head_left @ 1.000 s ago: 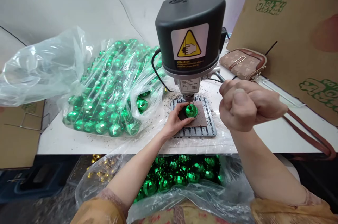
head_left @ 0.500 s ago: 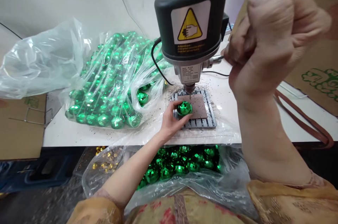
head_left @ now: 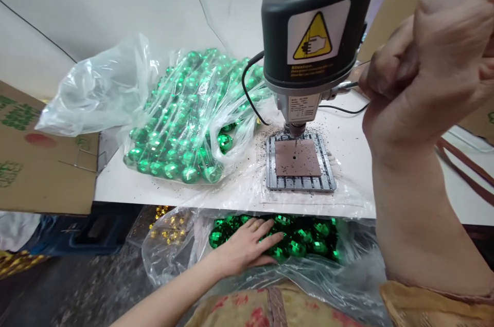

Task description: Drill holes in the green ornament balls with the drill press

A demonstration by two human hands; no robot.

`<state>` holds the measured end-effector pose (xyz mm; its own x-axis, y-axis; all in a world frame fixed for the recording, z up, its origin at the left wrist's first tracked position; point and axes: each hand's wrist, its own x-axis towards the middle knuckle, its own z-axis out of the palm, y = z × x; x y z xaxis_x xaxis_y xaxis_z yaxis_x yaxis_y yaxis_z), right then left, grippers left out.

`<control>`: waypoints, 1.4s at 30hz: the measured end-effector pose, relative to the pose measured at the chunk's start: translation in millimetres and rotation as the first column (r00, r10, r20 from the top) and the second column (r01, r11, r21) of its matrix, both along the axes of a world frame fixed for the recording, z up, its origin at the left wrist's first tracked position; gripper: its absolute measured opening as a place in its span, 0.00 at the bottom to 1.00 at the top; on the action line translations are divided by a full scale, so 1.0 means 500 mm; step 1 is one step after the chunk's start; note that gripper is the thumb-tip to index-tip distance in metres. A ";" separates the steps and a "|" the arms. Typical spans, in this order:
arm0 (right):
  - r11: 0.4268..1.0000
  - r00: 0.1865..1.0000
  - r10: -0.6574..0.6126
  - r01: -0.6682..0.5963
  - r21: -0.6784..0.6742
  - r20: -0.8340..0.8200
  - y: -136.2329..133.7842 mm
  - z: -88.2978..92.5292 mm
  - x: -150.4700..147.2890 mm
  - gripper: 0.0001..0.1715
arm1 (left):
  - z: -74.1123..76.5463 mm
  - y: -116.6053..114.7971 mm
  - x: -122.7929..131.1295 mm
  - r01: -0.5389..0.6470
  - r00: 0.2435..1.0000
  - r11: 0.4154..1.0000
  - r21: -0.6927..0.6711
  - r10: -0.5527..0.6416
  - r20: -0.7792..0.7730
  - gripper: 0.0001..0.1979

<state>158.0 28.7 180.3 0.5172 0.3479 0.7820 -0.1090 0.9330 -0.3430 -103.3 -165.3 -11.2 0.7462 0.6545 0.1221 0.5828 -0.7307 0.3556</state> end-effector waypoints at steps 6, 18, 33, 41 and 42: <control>0.998 1.000 -0.016 0.016 -0.062 -0.001 -0.022 0.001 -0.004 0.23 | 0.105 0.170 -0.017 -0.249 0.944 0.927 0.281 0.167 0.286 0.18; 0.994 0.994 -0.111 0.111 0.020 -0.004 -0.019 0.003 -0.011 0.24 | 0.167 0.403 -0.080 -0.544 0.787 0.785 0.295 0.600 -0.143 0.18; 0.999 0.998 -0.034 0.035 -0.016 0.048 -0.035 0.003 -0.014 0.27 | 0.132 0.374 -0.023 -0.409 0.629 0.843 -0.350 0.538 0.560 0.24; 0.998 0.996 -0.044 0.047 -0.047 0.074 -0.042 0.006 -0.014 0.26 | 0.092 0.338 0.081 -0.055 0.595 0.749 -0.660 0.555 0.581 0.29; 0.997 0.996 -0.042 0.047 -0.056 0.083 -0.044 0.006 -0.014 0.26 | 0.087 0.341 0.088 -0.062 0.600 0.755 -0.653 0.551 0.580 0.29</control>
